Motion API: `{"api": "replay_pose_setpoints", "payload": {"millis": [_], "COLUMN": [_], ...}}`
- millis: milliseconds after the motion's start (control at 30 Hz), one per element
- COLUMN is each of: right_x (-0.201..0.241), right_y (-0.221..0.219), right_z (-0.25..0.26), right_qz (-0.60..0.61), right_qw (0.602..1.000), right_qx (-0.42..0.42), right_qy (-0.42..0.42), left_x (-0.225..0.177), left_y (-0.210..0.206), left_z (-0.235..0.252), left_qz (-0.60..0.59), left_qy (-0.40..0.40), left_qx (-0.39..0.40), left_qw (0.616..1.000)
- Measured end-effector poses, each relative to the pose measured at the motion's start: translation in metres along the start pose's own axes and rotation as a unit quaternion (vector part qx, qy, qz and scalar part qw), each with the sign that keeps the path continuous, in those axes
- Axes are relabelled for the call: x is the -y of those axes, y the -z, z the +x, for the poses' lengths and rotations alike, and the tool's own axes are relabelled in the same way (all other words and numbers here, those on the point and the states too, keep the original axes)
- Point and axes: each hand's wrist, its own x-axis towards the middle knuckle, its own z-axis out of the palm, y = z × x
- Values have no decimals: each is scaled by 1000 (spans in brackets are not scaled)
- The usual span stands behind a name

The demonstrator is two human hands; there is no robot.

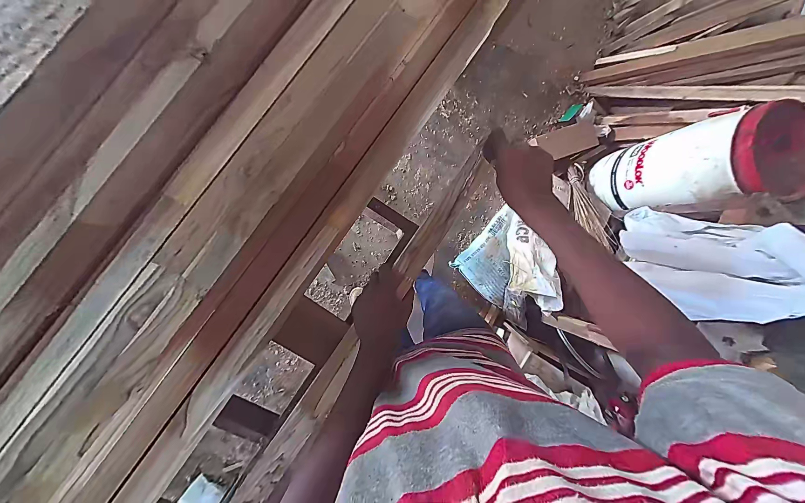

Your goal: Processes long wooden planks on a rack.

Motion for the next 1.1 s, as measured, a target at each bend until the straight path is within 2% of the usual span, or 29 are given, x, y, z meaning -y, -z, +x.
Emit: {"api": "replay_pose_setpoints", "payload": {"millis": [67, 167, 233, 367, 533, 600, 700, 800, 867, 967, 1100], "right_x": [-20, -40, -40, -17, -6, -1, 7, -4, -26, -46, -24], "right_y": [14, 31, 32, 17, 13, 11, 4, 7, 17, 25, 16], "right_z": [8, 25, 32, 35, 20, 10, 4, 4, 9, 21, 24], "right_qz": [58, 88, 82, 31, -39, -26, -29, -7, 57, 111, 68], "right_qw": [998, 992, 991, 996, 998, 999, 999, 999, 996, 993, 996], "right_qx": [7, -44, -56, -18, -20, -8, 7, 29, 45, 15, 2], "right_qy": [-25, -76, -85, -79, -36, -17, -34, 12, 44, -30, -51], "left_x": [-2, -2, -1, 0, -2, -3, -5, -3, -5, -4, -3], "left_y": [5, 3, 3, 0, 3, 6, 5, 7, 9, 7, 6], "left_z": [1, 0, 0, 0, -1, 2, 1, 0, 2, 0, 2], "left_qz": [-3, -6, -7, -9, -10, -4, -4, -5, -1, -1, -1], "left_qy": [7, 9, 9, 0, 7, 10, 11, 14, 19, 18, 12], "left_qx": [20, 22, 32, 11, 28, 36, 43, 52, 59, 65, 47], "left_qw": [1000, 1000, 999, 1000, 1000, 999, 999, 999, 998, 998, 999]}}
